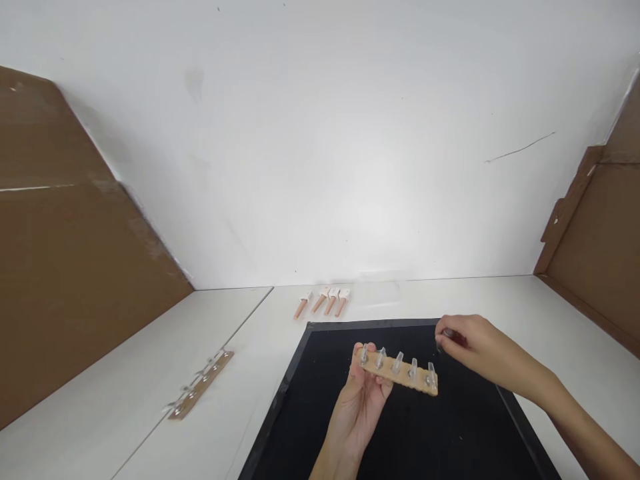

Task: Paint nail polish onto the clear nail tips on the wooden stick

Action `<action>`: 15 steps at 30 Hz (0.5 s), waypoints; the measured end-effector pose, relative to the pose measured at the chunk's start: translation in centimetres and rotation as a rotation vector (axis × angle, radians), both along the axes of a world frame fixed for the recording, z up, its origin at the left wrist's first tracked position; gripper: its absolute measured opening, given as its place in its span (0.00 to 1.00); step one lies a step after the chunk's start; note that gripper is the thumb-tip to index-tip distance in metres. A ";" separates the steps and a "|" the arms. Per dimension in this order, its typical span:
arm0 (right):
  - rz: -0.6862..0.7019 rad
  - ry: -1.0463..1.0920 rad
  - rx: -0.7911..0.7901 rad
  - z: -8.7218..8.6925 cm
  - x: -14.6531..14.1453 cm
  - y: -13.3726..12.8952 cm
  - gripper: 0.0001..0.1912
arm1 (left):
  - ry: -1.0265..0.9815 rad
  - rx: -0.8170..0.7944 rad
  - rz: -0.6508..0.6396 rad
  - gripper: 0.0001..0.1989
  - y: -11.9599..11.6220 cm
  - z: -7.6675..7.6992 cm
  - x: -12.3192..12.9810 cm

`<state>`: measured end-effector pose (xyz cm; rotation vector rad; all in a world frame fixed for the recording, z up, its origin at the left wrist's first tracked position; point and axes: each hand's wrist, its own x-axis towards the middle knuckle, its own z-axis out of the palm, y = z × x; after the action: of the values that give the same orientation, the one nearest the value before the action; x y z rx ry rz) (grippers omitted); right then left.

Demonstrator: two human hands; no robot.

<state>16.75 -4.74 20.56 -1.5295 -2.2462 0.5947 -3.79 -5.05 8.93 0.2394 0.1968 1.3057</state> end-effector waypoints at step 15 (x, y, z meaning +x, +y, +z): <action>0.178 -0.088 -0.201 0.2 -0.6 -0.7 0.13 | -0.070 0.030 -0.035 0.10 -0.2 1.6 0.3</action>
<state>16.18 -5.48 20.81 -1.4814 -2.4718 0.8428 -3.49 -5.22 10.53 0.2212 0.1132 1.2807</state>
